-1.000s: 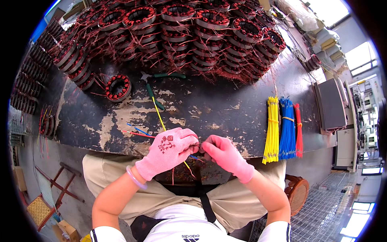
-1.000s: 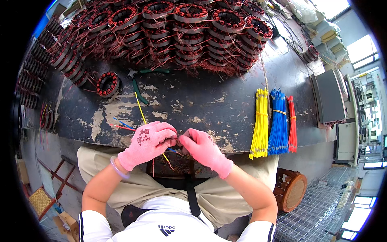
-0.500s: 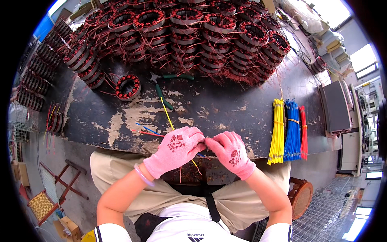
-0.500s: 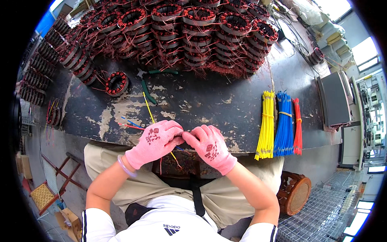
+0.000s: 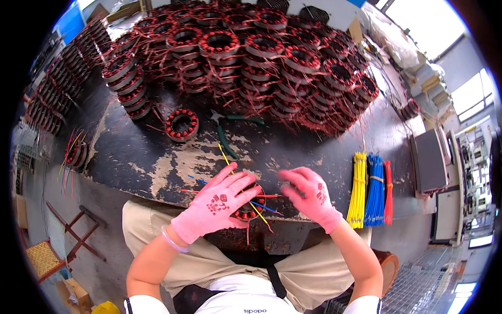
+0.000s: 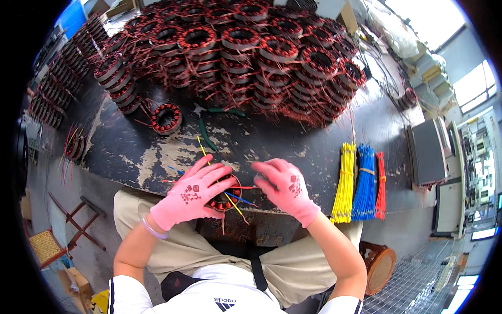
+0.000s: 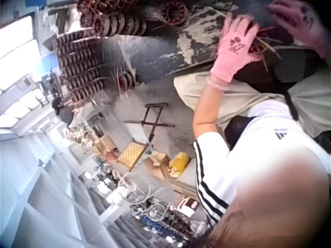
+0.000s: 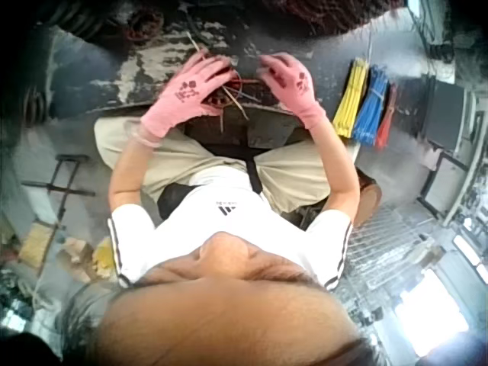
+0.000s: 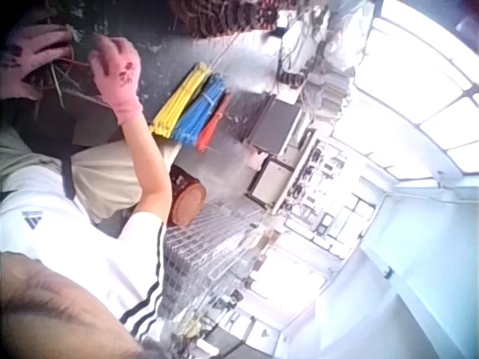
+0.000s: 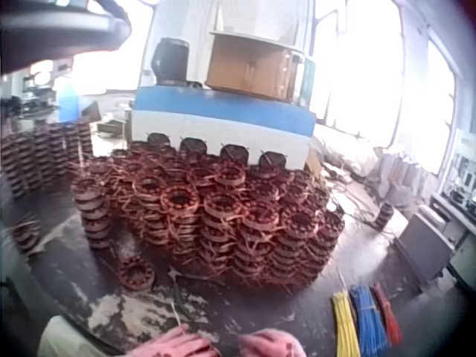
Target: The person is wiring motor stators at a workbench using colored zip ties and wire cutters. They pick up a stator from a pile, thread wires through it, secure them with ties, and trim the excess zip tie ends with wire cutters.
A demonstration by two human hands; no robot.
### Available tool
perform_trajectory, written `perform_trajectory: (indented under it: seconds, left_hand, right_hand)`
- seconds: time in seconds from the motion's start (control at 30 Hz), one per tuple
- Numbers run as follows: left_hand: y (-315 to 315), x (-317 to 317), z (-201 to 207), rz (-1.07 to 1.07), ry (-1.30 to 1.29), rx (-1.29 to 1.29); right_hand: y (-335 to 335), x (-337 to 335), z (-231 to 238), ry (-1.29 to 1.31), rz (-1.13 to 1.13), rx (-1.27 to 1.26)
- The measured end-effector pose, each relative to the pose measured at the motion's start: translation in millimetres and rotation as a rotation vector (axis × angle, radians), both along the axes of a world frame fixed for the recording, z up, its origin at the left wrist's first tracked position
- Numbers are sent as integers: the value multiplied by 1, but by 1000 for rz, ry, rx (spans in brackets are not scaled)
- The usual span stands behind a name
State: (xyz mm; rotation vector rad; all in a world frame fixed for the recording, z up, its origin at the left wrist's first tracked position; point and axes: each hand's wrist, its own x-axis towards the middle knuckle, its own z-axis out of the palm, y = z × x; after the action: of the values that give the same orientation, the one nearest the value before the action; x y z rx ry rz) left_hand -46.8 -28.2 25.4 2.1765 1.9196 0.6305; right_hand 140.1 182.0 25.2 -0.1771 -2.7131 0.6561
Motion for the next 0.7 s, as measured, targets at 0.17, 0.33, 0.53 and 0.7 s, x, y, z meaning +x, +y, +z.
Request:
perform_trajectory:
  seconds: [0.17,0.33,0.53,0.7]
  left_hand:
    - [-22,-8,0,149,19,26]
    - [-55,-26,1,307,29,28]
    - [-75,-39,0,390,19,23]
    - [-77,-41,-2,378,18,35]
  right_hand:
    - [-23,-81,-3,-35,-165,214]
    - [-30,-173,-22,-284,-248,435]
    - [-26,-187,-9,-399,-214,344]
    - [-37,-133,-12,-325,-211,315]
